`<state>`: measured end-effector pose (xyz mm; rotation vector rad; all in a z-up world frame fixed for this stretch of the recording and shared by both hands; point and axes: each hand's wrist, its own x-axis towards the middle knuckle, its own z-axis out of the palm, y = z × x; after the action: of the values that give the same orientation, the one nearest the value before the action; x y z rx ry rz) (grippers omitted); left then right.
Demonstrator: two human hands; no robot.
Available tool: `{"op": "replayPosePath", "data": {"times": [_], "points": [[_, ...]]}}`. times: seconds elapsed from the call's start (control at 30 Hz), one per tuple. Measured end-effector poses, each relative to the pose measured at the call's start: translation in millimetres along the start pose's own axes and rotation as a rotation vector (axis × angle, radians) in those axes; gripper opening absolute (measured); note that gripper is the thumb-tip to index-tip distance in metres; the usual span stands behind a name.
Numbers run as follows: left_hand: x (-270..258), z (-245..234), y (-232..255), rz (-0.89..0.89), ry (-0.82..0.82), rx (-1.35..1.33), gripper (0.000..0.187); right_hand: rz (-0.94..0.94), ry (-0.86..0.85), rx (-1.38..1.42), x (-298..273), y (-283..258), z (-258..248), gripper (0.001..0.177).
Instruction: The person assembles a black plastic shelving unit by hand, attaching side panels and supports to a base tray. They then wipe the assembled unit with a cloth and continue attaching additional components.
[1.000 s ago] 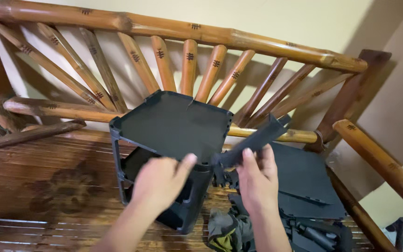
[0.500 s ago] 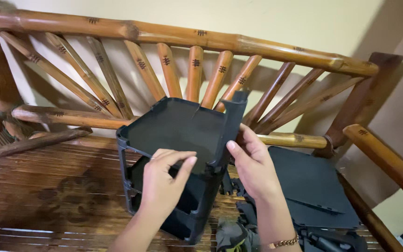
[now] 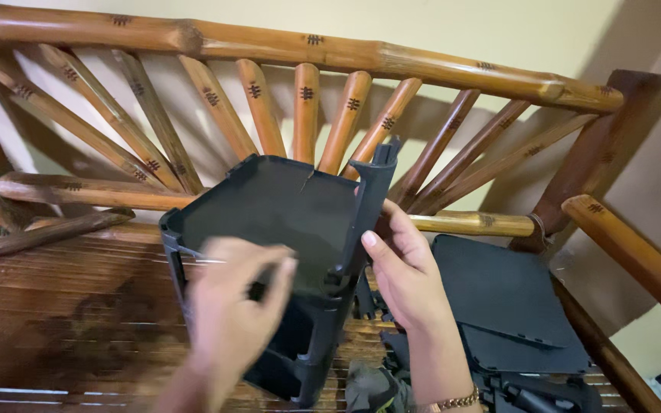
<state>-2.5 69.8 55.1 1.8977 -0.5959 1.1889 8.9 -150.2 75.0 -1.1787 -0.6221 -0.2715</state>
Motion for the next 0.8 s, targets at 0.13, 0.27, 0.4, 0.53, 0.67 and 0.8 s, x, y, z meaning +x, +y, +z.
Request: {"op": "replayPosePath", "data": {"times": [0.13, 0.27, 0.4, 0.53, 0.67, 0.8], "points": [[9, -33, -67, -0.297, 0.099, 0.041, 0.051, -0.028, 0.066, -0.035, -3, 1, 3, 0.043], [6, -36, -135, -0.759, -0.198, -0.604, 0.060, -0.020, 0.218, -0.126, -12, -1, 20, 0.028], [-5, -21, -131, -0.816, -0.258, -0.425, 0.065, -0.020, 0.260, -0.205, -11, -4, 46, 0.028], [-19, 10, -59, -0.813, -0.216, -0.136, 0.078, -0.054, 0.230, -0.201, 6, -5, 70, 0.028], [-31, 19, -7, -0.836, -0.185, -0.098, 0.077, 0.031, 0.154, -0.213, 13, -3, 80, 0.029], [-28, 20, 5, -0.902, -0.167, -0.163, 0.069, -0.058, -0.006, -0.307, 11, 4, 85, 0.033]]}}
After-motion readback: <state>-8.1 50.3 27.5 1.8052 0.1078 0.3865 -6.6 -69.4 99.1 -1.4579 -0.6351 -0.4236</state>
